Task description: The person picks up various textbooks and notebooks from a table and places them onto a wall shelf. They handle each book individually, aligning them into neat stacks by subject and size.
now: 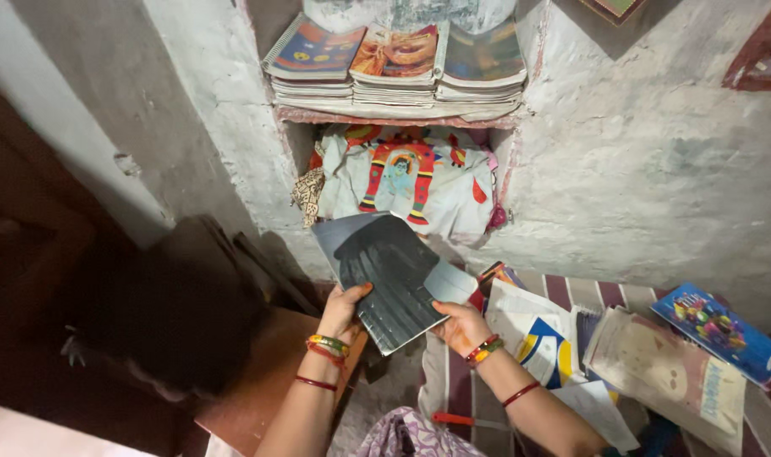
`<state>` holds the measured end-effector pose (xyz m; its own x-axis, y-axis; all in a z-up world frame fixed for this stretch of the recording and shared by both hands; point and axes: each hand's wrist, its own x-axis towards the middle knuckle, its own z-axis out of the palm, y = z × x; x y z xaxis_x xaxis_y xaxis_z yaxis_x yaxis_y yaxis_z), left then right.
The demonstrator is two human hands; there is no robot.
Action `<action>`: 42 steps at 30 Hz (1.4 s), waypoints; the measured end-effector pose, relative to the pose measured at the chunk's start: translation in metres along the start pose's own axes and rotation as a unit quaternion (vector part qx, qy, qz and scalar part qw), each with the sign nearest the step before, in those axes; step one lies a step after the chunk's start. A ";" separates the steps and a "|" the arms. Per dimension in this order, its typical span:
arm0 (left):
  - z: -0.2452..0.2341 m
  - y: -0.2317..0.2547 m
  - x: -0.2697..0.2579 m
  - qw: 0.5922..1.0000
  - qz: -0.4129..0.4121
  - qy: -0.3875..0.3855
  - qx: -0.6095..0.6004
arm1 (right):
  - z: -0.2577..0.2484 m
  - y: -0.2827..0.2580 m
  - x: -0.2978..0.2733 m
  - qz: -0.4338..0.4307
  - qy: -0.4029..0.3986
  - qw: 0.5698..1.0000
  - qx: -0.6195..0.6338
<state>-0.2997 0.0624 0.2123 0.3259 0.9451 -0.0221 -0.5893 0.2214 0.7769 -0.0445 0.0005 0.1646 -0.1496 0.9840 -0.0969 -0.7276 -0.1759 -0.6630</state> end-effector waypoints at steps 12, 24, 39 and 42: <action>0.039 0.018 0.012 0.991 0.082 -0.106 0.004 | 0.020 -0.046 -0.001 -0.109 0.036 0.993 0.019; 0.068 -0.015 0.035 0.986 0.110 -0.087 0.087 | 0.002 -0.105 0.021 -0.167 0.041 0.985 -0.017; 0.127 0.084 0.169 0.876 0.273 -0.243 0.315 | 0.074 -0.181 0.103 -0.276 0.152 0.948 -0.042; 0.129 0.113 0.221 0.856 0.263 -0.286 0.341 | 0.076 -0.203 0.143 -0.286 0.158 0.945 -0.017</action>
<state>-0.1989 0.2650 0.3762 0.5705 0.5562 0.6043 -0.2615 -0.5745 0.7756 0.0311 0.1750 0.3419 0.4729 0.8782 0.0712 -0.6059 0.3829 -0.6973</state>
